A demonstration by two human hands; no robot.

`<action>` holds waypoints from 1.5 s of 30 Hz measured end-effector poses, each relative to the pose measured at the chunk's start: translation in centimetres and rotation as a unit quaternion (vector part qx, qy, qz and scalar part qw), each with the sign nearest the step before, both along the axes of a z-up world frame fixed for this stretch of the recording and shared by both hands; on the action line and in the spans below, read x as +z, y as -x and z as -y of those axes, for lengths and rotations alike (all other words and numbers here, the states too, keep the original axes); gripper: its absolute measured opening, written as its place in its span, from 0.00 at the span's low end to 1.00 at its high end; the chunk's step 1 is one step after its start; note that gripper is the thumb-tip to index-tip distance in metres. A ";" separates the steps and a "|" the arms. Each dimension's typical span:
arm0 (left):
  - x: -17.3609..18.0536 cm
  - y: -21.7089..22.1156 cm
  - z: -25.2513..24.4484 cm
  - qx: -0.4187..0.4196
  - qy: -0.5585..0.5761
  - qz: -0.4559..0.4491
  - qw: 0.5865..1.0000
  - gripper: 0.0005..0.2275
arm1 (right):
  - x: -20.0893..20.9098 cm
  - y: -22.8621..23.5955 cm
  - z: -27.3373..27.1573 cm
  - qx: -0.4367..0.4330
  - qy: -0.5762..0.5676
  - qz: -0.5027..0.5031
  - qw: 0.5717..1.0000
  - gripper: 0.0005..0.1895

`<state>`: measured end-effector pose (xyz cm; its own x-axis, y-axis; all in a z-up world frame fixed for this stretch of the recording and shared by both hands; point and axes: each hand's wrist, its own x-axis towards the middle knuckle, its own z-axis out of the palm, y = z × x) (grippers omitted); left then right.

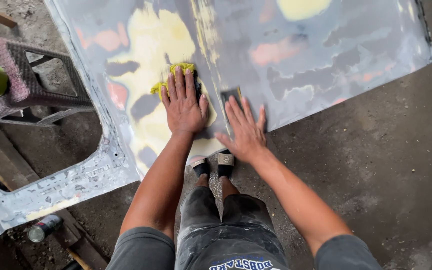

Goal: The person wets a sanding block and a yellow cloth in a bucket, then proceeds to wet-sand a large car door panel. They use the sanding block to smooth the surface and the cloth to wipe away residue, working across the door's surface.

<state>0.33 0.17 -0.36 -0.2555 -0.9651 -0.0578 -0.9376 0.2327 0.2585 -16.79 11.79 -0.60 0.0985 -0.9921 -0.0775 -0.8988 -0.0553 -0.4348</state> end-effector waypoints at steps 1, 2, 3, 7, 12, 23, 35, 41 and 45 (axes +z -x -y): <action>0.3 0.4 0.1 -0.001 0.000 -0.002 1.000 0.35 | -0.3 0.5 -2.2 -0.001 0.000 -0.002 1.000 0.50; 0.6 0.3 0.1 0.001 -0.010 -0.002 1.000 0.35 | -0.6 0.7 -4.3 0.004 -0.016 -0.021 1.000 0.50; 0.8 0.3 0.0 0.004 -0.020 -0.002 1.000 0.35 | -1.0 1.0 -6.5 0.009 -0.031 -0.039 0.999 0.50; 0.4 0.4 -0.1 0.001 -0.009 -0.004 1.000 0.35 | -1.4 1.7 -6.7 0.025 -0.024 -0.044 0.998 0.51; 0.5 0.3 0.1 0.001 -0.013 -0.008 1.000 0.35 | -1.0 1.3 3.2 -0.008 -0.018 -0.042 0.999 0.47; 0.4 0.2 -0.3 0.000 -0.006 -0.010 1.000 0.35 | -0.8 2.4 -6.5 0.020 -0.019 -0.077 0.997 0.45; -0.3 0.0 0.2 -0.002 0.010 -0.009 1.000 0.35 | -0.5 1.7 -1.9 0.018 0.001 -0.059 0.998 0.46; -0.1 0.1 0.1 0.001 0.018 -0.007 1.000 0.35 | -1.2 3.2 -2.6 0.057 -0.019 -0.082 0.995 0.47; -0.4 0.1 0.2 0.004 0.012 -0.011 1.000 0.35 | -0.8 2.3 8.0 0.031 -0.031 -0.063 0.997 0.45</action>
